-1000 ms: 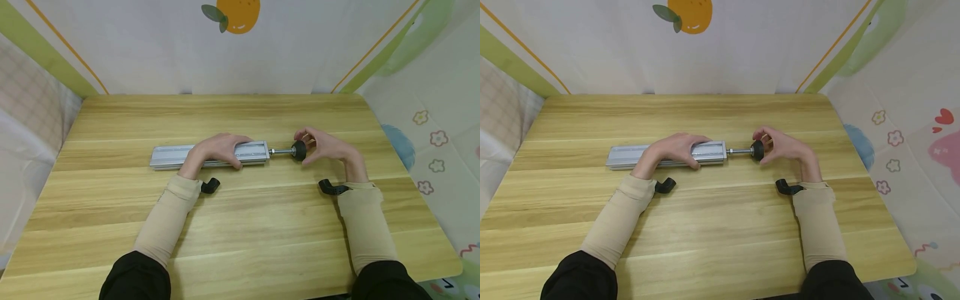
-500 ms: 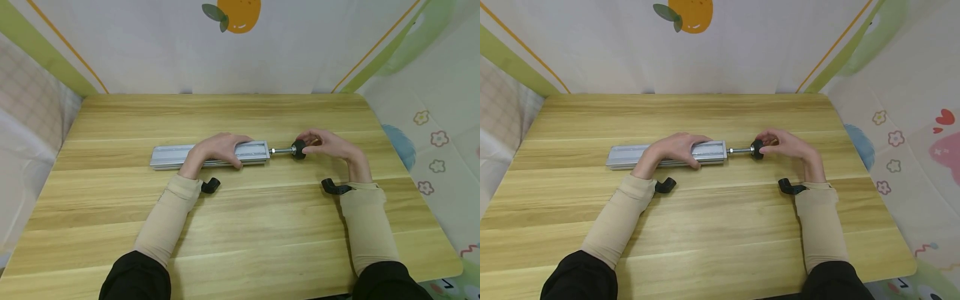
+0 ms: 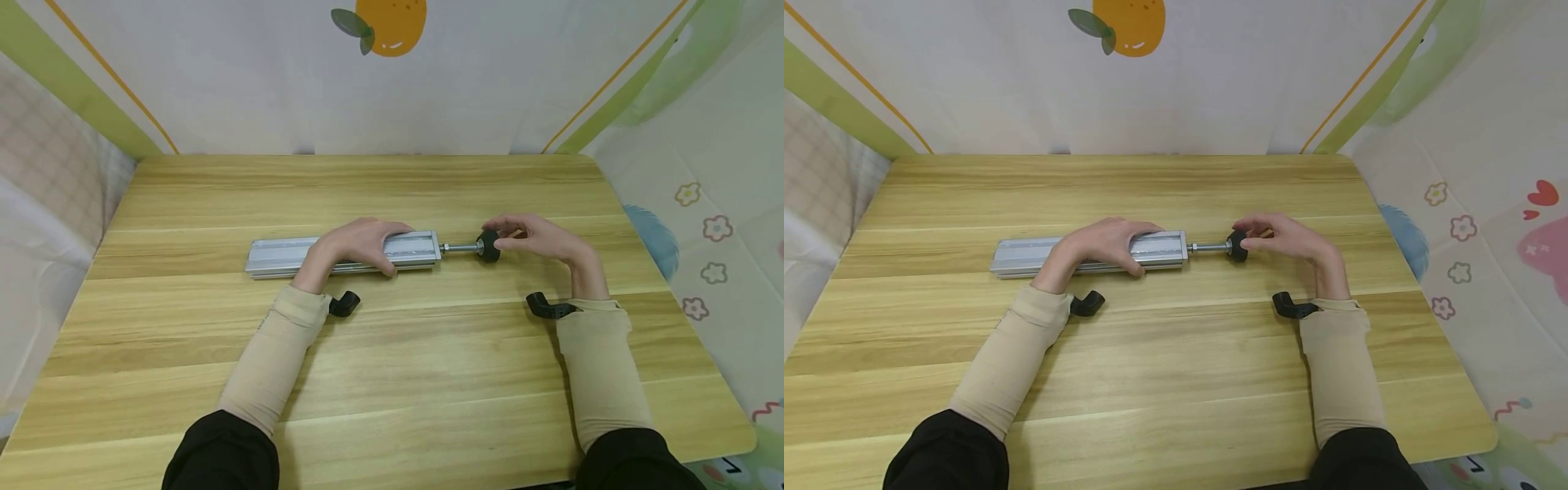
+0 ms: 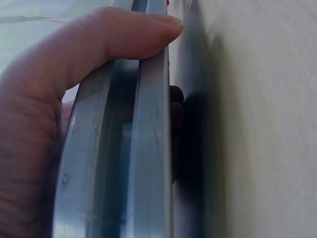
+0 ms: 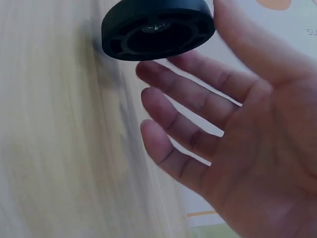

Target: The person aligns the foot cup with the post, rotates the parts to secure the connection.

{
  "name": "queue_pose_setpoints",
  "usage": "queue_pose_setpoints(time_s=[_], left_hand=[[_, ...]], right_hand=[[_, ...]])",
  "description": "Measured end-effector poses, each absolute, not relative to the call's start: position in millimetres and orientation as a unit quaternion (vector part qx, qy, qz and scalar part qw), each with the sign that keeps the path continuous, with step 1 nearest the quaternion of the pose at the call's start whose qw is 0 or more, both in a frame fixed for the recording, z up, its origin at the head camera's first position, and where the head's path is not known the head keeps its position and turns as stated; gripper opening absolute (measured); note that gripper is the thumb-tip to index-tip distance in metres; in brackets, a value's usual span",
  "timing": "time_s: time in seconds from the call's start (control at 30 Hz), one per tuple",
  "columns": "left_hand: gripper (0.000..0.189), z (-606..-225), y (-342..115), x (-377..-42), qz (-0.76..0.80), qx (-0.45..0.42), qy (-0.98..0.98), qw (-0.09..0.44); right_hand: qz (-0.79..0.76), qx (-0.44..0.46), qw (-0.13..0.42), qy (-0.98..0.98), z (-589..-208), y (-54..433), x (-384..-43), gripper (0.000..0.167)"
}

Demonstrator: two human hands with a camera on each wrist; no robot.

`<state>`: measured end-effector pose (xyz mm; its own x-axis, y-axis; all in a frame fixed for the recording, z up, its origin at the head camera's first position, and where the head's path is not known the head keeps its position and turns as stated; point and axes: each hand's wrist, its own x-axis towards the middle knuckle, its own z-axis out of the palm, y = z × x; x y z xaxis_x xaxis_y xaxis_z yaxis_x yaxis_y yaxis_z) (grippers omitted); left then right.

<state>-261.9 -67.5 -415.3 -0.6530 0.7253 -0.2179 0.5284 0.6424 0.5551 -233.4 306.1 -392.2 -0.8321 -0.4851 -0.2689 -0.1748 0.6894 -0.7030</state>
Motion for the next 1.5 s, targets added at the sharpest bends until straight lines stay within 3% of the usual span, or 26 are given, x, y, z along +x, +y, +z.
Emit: queue_pose_setpoints(time_s=[0.13, 0.23, 0.57, 0.83, 1.23, 1.5], left_hand=[[0.092, -415.1, -67.8, -262.0, 0.23, 0.357, 0.879, 0.216], [0.092, -415.1, -67.9, -262.1, 0.231, 0.357, 0.879, 0.216], [0.092, -414.2, -68.1, -261.3, 0.233, 0.352, 0.88, 0.219], [0.092, -415.1, -68.3, -261.5, 0.235, 0.354, 0.878, 0.221], [0.091, -413.6, -67.8, -261.2, 0.236, 0.355, 0.877, 0.223], [0.091, -412.5, -68.2, -260.3, 0.237, 0.353, 0.877, 0.224]], right_hand=[[-0.388, -0.175, 0.236, 0.874, -392.9, 300.5, -234.0, 0.069], [-0.406, -0.18, 0.243, 0.862, -395.1, 294.8, -234.4, 0.074], [-0.393, -0.17, 0.215, 0.878, -396.5, 295.1, -233.9, 0.06], [-0.365, -0.177, 0.234, 0.883, -392.3, 301.9, -232.1, 0.047], [-0.355, -0.179, 0.253, 0.882, -391.0, 304.0, -228.0, 0.047], [-0.366, -0.174, 0.232, 0.884, -393.7, 303.0, -232.9, 0.053]])
